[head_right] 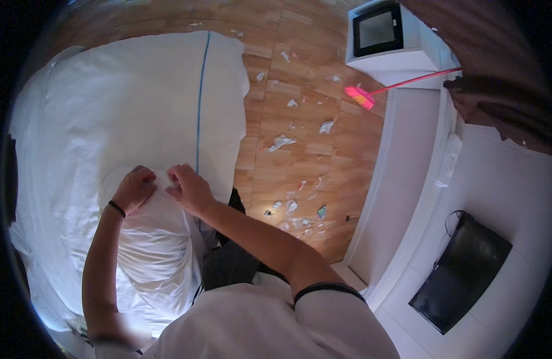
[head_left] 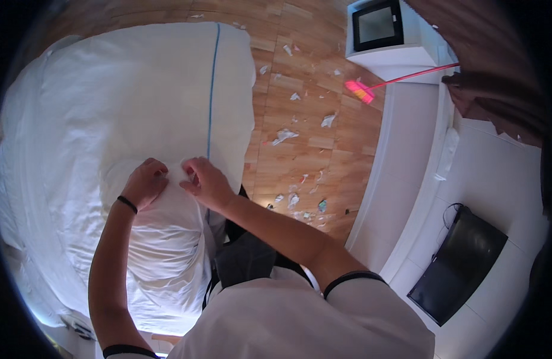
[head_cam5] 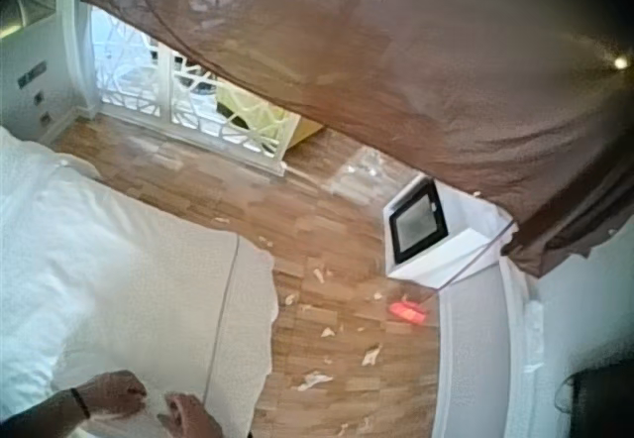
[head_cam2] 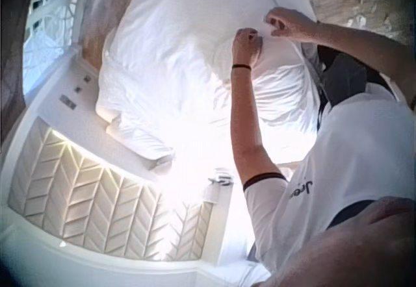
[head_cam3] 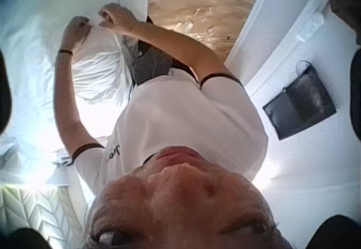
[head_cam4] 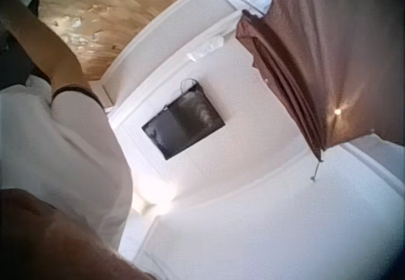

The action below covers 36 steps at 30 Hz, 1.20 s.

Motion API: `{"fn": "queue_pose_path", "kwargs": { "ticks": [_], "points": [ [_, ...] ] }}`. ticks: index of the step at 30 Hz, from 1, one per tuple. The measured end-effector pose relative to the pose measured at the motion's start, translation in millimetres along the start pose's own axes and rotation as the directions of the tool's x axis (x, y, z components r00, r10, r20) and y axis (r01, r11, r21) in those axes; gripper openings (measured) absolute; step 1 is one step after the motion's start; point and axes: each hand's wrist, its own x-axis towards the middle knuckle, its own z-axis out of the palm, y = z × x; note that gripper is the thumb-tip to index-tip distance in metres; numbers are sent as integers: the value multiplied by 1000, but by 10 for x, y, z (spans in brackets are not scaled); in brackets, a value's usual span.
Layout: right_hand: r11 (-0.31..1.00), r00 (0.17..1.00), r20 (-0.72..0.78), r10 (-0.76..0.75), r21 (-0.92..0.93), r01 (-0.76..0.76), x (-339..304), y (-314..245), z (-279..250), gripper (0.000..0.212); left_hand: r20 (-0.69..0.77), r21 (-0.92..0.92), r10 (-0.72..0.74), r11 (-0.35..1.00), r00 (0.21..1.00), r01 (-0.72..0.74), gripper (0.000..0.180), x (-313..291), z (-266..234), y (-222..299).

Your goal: The person inserts a pillow into a pillowcase on a bed. They align the corners, push the pillow inside, and smooth the case before placing the finished pillow on the bed.

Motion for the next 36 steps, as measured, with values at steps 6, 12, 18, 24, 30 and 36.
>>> {"fn": "queue_pose_path", "kwargs": {
  "ticks": [6,12,18,24,30,36],
  "points": [
    [993,993,62,98,-69,-94,-63,52,-28,17,29,121,61,991,998,-64,11,75,116,63],
    [995,992,95,-84,64,78,-66,-57,-124,18,33,-39,212,977,977,-211,11,230,159,-11],
    [994,995,30,97,-48,-96,-74,112,-89,39,134,256,110,956,985,-142,9,161,104,-167],
    [992,991,133,9,-128,9,174,250,247,43,130,407,21,911,991,-73,7,201,165,-337],
    [959,923,329,200,-258,-116,324,46,67,31,182,396,-62,918,981,-16,7,208,148,-357],
    [992,972,233,-2,-125,32,236,272,36,35,43,37,38,999,998,-39,23,203,116,16]
  ]
}}
